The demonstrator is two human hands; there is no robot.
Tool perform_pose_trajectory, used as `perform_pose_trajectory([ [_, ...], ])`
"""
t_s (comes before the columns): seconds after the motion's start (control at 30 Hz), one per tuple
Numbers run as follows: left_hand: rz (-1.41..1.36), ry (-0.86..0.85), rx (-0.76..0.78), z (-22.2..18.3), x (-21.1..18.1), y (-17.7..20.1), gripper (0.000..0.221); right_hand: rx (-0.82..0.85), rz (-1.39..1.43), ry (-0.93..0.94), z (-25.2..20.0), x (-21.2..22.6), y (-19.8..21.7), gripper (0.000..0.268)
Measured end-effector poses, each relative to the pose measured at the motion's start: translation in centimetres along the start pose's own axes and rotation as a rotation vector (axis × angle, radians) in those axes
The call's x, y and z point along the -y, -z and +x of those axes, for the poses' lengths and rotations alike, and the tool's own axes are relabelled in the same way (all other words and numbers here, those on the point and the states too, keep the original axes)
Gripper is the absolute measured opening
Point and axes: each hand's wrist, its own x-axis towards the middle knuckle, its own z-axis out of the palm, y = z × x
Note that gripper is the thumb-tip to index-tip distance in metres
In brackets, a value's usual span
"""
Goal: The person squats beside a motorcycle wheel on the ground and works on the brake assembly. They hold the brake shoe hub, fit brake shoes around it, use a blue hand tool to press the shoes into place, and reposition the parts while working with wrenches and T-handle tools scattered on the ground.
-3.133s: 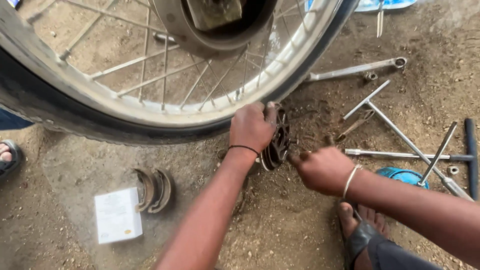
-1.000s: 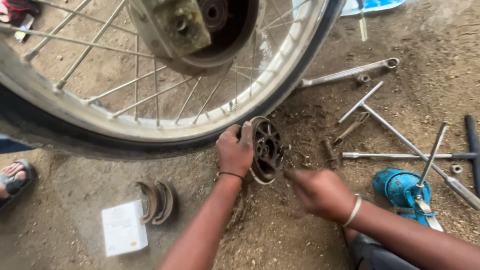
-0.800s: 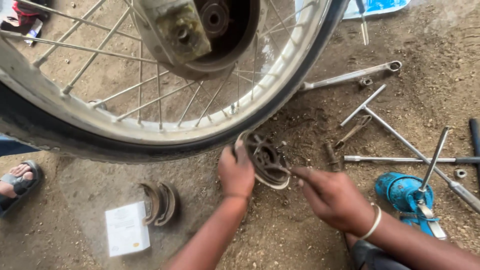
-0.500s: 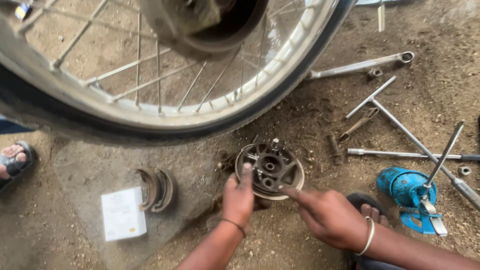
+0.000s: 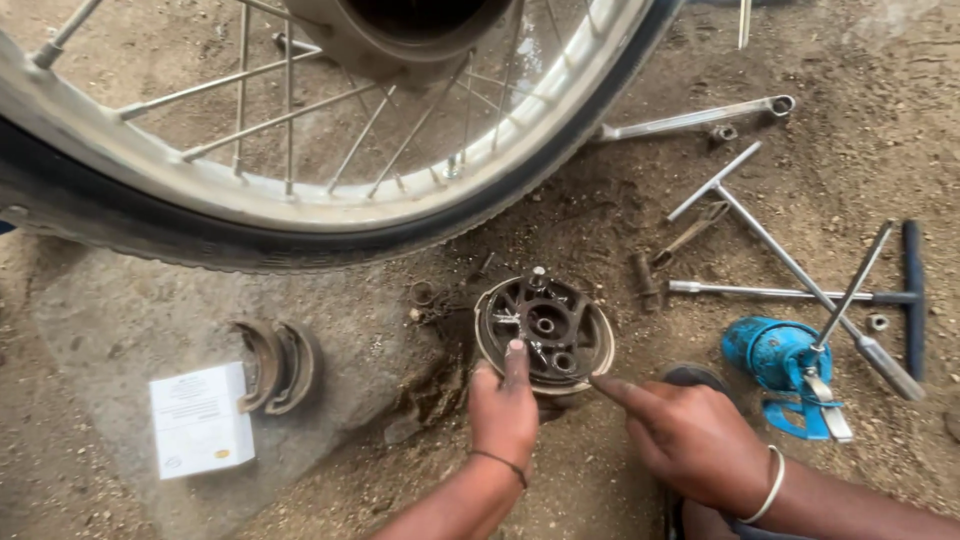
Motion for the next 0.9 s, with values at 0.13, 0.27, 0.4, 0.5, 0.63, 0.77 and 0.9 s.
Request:
perform_pose_trajectory([
  [0.13, -0.045, 0.263, 0.040, -1.5, -3.4, 0.1, 0.041, -0.007, -0.044, -0.099, -0.1, -2.4, -0.2, 0.060],
  [0.27, -0.038, 0.302, -0.026, -0.3, -2.0, 0.7, 0.041, -0.038, 0.072, -0.194, -0.1, -3.7, -0.1, 0.060],
  [0.4, -0.012, 0.157, -0.014, 0.6, -1.4, 0.6, 0.045, -0.087, 0.201, 0.026, -1.0, -2.4, -0.9, 0.057],
  [0.5, 0.059, 0.274, -0.026, 0.1, -1.4, 0.6, 0.042, -0.074, 0.176, 0.124, -0.1, -1.1, -1.0, 0.053],
  [0.63, 0.018, 0.228, -0.039, 0.6, -1.0, 0.7, 0.042, -0.051, 0.124, 0.058, 0.5, 0.0, -0.6, 0.052],
  [0.77, 0.100, 0.333, -0.048, 0.6, -0.3, 0.8, 0.048, -0.034, 0.072, -0.006, 0.7, 0.1, -0.6, 0.052],
  [0.9, -0.152, 0.336, 0.061, -0.8, -1.5, 1.1, 0.046, 0.047, 0.027, -0.279, 1.6, -1.4, 0.0, 0.052],
])
